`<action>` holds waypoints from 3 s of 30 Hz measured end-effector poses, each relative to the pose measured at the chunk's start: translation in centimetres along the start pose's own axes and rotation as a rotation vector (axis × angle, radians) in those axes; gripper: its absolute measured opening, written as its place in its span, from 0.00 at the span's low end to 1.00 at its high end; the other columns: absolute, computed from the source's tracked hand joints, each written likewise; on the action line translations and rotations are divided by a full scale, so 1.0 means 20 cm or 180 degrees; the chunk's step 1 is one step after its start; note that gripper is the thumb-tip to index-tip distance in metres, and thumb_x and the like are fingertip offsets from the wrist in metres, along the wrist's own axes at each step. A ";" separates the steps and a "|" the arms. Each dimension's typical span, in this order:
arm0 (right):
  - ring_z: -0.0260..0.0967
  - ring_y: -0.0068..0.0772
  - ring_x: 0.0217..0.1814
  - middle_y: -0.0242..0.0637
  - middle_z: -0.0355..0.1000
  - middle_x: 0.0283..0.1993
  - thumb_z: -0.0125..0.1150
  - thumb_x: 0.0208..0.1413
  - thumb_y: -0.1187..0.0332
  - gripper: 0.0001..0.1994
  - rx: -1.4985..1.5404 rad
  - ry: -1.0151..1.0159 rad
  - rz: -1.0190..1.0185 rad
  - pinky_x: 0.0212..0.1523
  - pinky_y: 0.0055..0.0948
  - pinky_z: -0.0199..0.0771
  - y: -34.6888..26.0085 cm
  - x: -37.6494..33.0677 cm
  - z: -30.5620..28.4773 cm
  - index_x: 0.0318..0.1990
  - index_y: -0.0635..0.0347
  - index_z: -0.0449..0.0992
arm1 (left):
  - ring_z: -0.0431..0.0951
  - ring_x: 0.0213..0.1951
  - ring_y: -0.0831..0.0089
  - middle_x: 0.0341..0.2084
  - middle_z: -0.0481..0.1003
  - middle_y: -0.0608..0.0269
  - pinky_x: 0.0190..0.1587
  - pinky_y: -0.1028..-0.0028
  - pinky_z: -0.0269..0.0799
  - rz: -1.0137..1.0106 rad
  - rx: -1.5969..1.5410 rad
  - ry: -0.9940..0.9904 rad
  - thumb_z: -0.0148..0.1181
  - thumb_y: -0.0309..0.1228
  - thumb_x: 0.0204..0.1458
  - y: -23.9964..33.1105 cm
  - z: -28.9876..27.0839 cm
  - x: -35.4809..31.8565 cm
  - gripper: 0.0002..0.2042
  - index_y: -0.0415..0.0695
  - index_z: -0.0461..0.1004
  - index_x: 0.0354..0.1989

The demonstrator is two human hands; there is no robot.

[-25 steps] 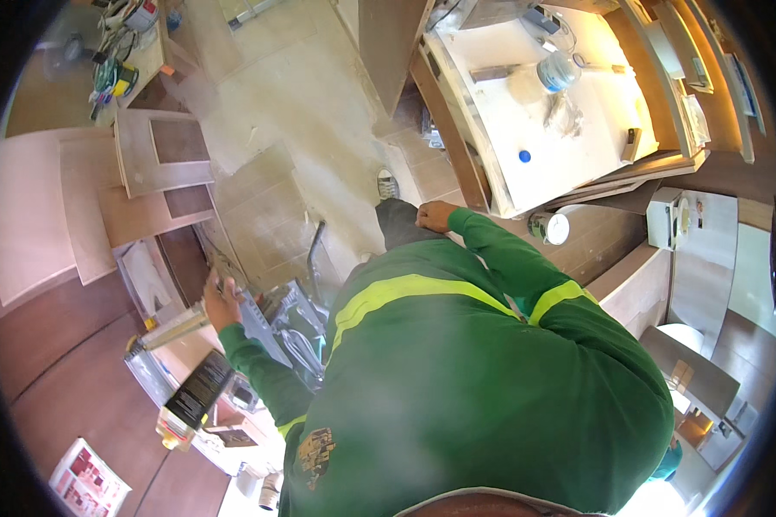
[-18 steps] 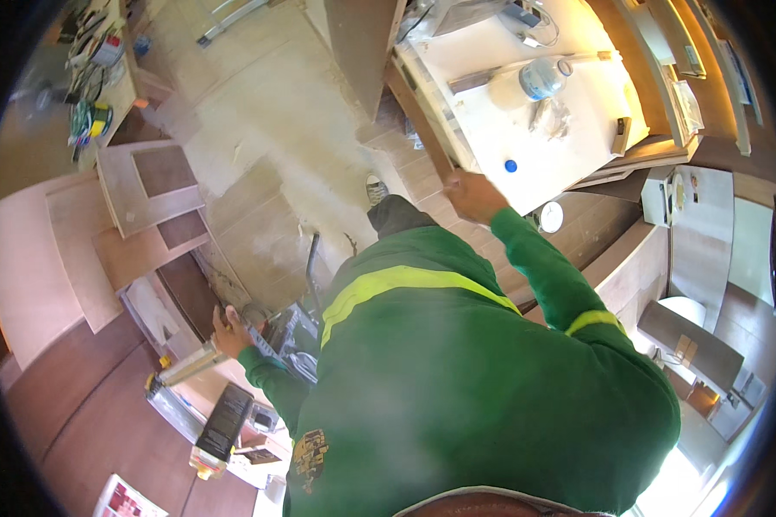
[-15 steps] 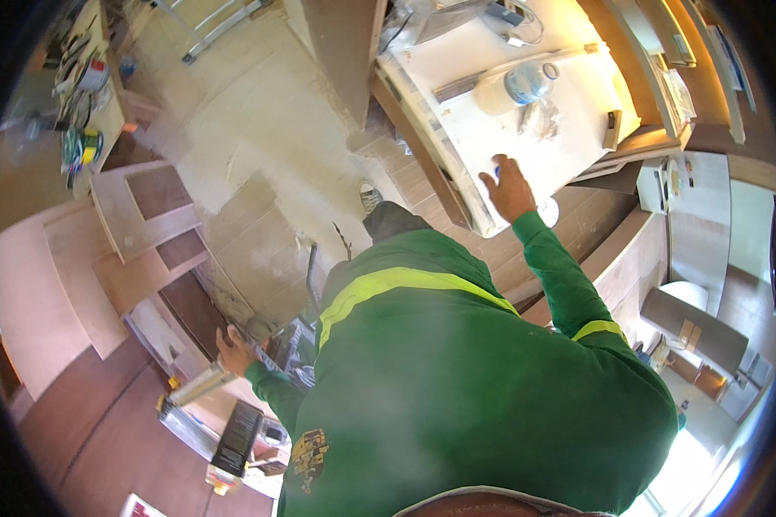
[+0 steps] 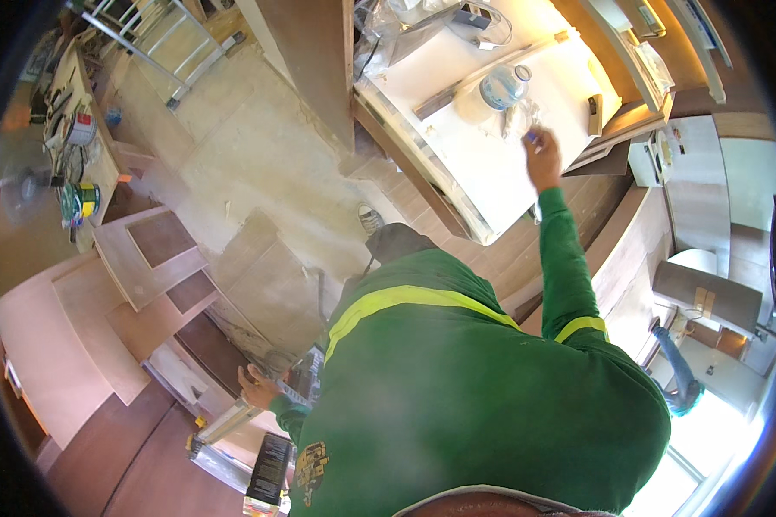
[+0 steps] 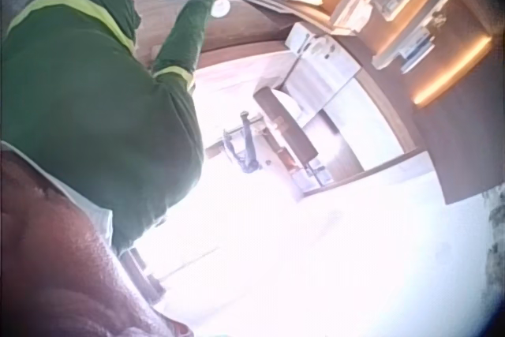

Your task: The person moves a metal ladder and walks through a room under construction. They pick up a piece of dried adhesive from a table and place it in a bucket. The person then sits on the floor and uses a utility knife to scrape a substance off a piece of material.

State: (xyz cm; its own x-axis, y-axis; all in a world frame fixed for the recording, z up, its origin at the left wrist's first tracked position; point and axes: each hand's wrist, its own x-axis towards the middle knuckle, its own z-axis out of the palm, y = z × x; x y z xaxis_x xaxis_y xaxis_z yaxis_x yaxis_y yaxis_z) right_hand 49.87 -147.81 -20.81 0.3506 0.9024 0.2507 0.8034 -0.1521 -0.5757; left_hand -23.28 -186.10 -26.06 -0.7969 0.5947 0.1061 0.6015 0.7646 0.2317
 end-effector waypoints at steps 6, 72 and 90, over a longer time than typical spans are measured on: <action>0.77 0.47 0.56 0.50 0.76 0.55 0.63 0.65 0.67 0.17 -0.0170 -0.0177 -0.1099 0.58 0.42 0.78 -0.81 0.47 -0.43 0.58 0.64 0.77 | 0.78 0.43 0.45 0.40 0.82 0.46 0.50 0.47 0.71 -0.0197 -0.0254 -0.0175 0.56 0.61 0.63 0.07 -0.04 -0.02 0.31 0.47 0.79 0.61; 0.75 0.52 0.32 0.43 0.72 0.32 0.72 0.56 0.64 0.14 0.1232 -0.3550 -0.4035 0.32 0.44 0.75 -2.38 -0.45 0.61 0.39 0.58 0.72 | 0.65 0.69 0.43 0.68 0.65 0.44 0.72 0.51 0.60 0.1235 -0.2322 -0.0828 0.80 0.43 0.42 1.49 -0.31 0.29 0.52 0.47 0.57 0.77; 0.74 0.50 0.29 0.41 0.74 0.31 0.71 0.57 0.66 0.14 0.0820 -0.4506 -0.5371 0.30 0.44 0.74 -3.69 -1.29 1.38 0.40 0.57 0.68 | 0.73 0.62 0.48 0.60 0.72 0.49 0.65 0.54 0.70 -0.0159 -0.2980 -0.0130 0.76 0.36 0.44 0.50 -0.29 1.07 0.40 0.46 0.66 0.68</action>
State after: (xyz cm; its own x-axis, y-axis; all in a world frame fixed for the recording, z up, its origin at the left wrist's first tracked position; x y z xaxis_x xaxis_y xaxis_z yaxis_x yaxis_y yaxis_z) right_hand -31.73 -148.72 -6.31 -0.9640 -0.2655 -0.0138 -0.2076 0.7843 -0.5847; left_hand -34.57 -167.13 -15.80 -0.8073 0.5884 0.0450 0.2620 0.2890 0.9208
